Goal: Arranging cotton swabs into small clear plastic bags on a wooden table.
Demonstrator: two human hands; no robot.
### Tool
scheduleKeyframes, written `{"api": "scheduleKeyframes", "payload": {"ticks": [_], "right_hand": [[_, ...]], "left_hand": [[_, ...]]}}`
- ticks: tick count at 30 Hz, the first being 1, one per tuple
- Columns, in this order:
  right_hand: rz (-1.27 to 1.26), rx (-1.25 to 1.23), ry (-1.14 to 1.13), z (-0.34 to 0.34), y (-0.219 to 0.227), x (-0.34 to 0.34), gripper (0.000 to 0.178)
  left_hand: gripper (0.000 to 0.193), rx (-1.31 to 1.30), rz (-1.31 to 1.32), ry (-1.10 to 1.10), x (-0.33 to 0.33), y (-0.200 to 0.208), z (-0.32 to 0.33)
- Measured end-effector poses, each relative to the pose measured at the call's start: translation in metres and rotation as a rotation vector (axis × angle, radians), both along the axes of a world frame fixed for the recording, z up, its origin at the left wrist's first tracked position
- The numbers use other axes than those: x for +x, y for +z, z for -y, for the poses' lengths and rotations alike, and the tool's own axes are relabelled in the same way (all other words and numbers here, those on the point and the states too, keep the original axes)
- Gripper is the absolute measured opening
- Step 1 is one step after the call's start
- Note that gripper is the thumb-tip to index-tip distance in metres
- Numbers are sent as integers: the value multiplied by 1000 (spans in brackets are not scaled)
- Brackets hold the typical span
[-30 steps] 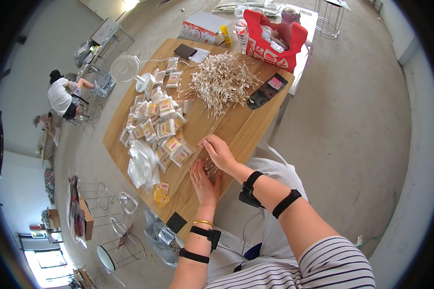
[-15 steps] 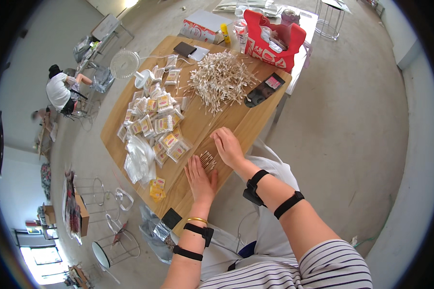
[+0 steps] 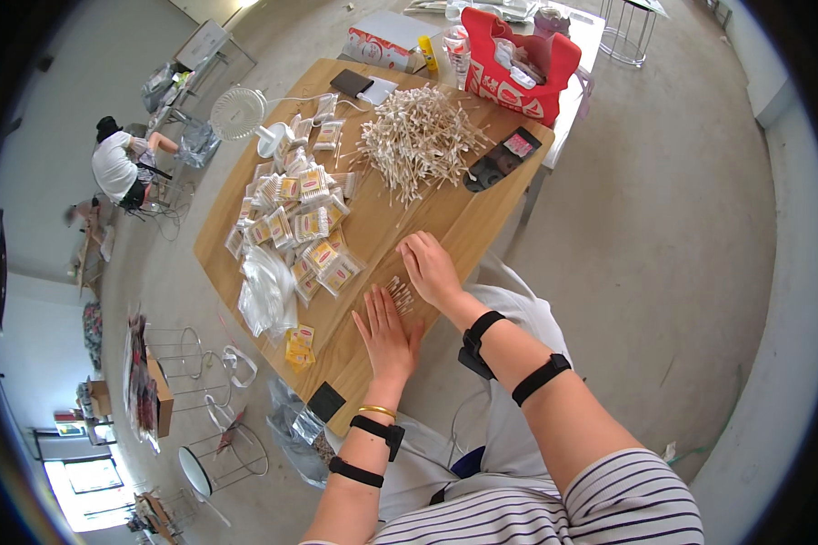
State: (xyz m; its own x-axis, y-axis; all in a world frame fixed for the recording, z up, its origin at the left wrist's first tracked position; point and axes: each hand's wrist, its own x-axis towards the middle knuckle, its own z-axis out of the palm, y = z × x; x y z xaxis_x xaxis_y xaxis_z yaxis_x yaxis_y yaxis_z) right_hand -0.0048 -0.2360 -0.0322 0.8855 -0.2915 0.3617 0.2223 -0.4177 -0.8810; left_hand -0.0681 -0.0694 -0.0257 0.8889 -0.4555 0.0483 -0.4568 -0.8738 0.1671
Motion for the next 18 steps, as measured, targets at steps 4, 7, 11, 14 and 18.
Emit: {"api": "scheduleKeyframes", "payload": {"ticks": [4,7,11,14,18], "right_hand": [[-14,24,5,0,1,0,17],[-79,112,39,-4,1,-3,20],[-76,316,191,-19,-2,-6,25],[-89,353,265,-40,-3,-9,28],[-66,351,296,-59,0,-16,31]], "left_hand": [[91,69,38,18,8,0,3],[93,-61,14,56,12,-6,-2],[95,-377,-65,78,17,-12,-13],[95,-448,-39,81,18,-17,-17],[93,-453,81,61,22,-26,-15]]}}
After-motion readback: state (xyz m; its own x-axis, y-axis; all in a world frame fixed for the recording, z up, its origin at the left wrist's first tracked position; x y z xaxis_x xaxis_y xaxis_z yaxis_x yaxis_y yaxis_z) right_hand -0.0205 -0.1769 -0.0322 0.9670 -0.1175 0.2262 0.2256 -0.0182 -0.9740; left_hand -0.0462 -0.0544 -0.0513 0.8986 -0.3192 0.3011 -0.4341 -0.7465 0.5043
